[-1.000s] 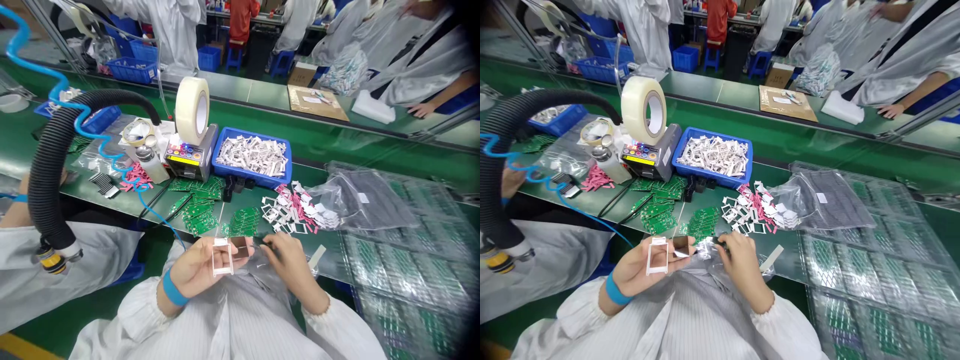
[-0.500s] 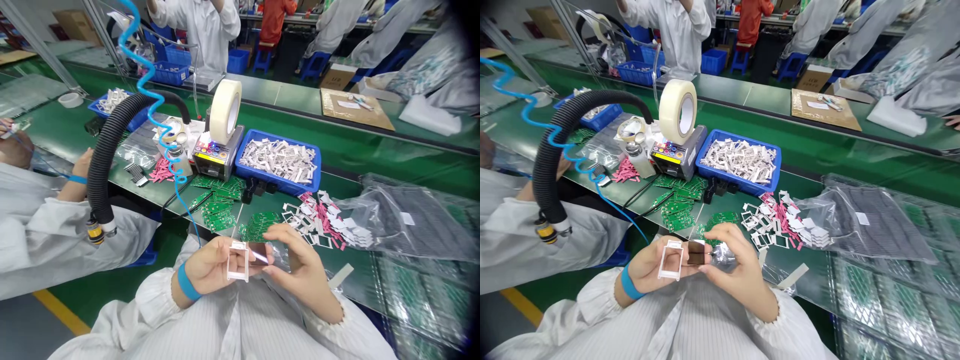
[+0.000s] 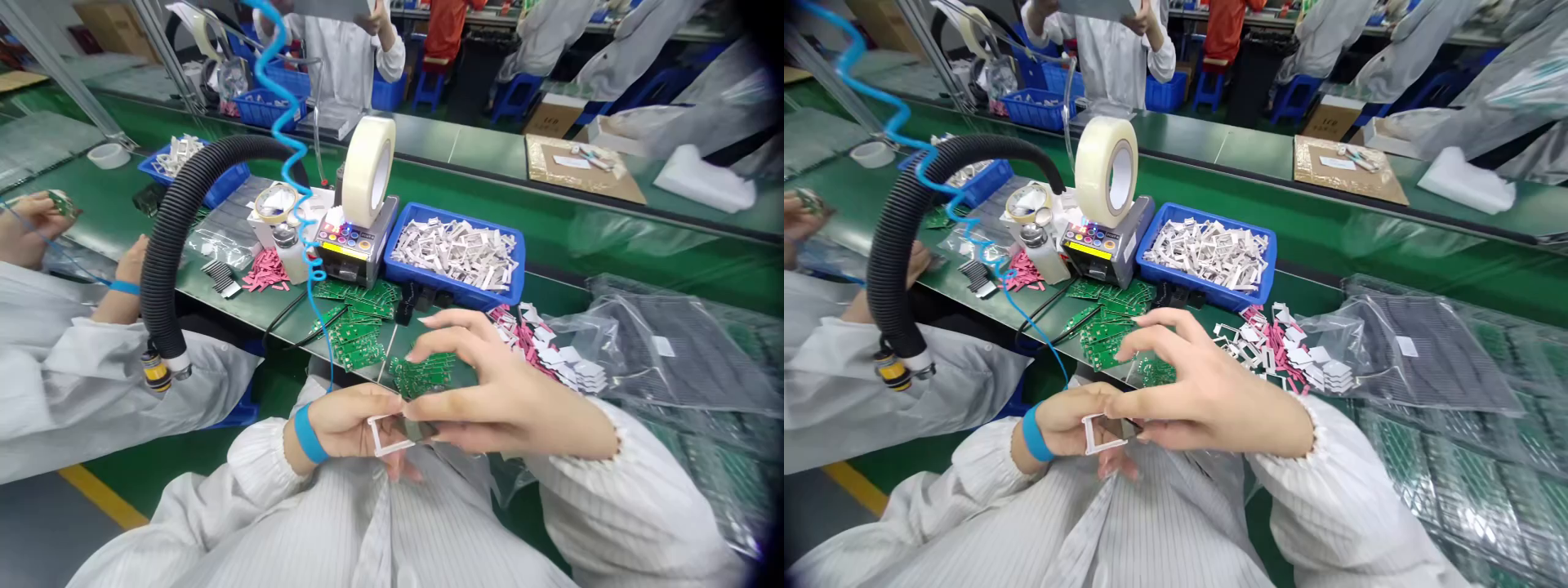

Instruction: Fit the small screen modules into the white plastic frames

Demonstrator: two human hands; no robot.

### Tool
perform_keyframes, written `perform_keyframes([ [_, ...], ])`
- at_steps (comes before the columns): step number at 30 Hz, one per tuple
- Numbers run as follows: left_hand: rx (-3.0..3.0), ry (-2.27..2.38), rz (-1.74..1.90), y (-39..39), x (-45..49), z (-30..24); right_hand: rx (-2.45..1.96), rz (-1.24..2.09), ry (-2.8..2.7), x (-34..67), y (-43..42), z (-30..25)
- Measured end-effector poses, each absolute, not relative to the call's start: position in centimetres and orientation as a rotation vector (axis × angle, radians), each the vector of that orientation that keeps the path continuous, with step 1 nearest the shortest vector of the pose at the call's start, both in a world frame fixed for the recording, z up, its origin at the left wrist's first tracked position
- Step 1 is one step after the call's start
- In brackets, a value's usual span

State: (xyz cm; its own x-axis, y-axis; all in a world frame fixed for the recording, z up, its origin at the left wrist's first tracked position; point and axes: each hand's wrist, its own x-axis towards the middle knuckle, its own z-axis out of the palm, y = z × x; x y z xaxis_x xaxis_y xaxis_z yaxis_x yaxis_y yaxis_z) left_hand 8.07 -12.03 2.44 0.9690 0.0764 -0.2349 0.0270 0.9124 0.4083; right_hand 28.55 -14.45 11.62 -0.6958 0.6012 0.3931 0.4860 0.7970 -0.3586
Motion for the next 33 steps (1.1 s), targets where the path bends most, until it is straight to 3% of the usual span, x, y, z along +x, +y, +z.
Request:
perform_keyframes([
  [12,0.465,0.248,-0.082,-12.3,8.5,1.8,-0.587,0.736,-2.779,27.2,-11.8,11.6],
  [26,0.386,0.337,-0.077,-14.1,10.0,1.0,-0.681,0.637,-2.635,28.6,-15.2,8.2],
  [30,0.370,0.338,0.086,-13.7,10.1,1.3,-0.932,0.584,-2.555,29.5,-17.5,8.5],
  [33,0.329,0.385,0.194,-13.0,9.8,1.3,-1.538,0.473,-2.145,33.2,-19.2,7.5],
])
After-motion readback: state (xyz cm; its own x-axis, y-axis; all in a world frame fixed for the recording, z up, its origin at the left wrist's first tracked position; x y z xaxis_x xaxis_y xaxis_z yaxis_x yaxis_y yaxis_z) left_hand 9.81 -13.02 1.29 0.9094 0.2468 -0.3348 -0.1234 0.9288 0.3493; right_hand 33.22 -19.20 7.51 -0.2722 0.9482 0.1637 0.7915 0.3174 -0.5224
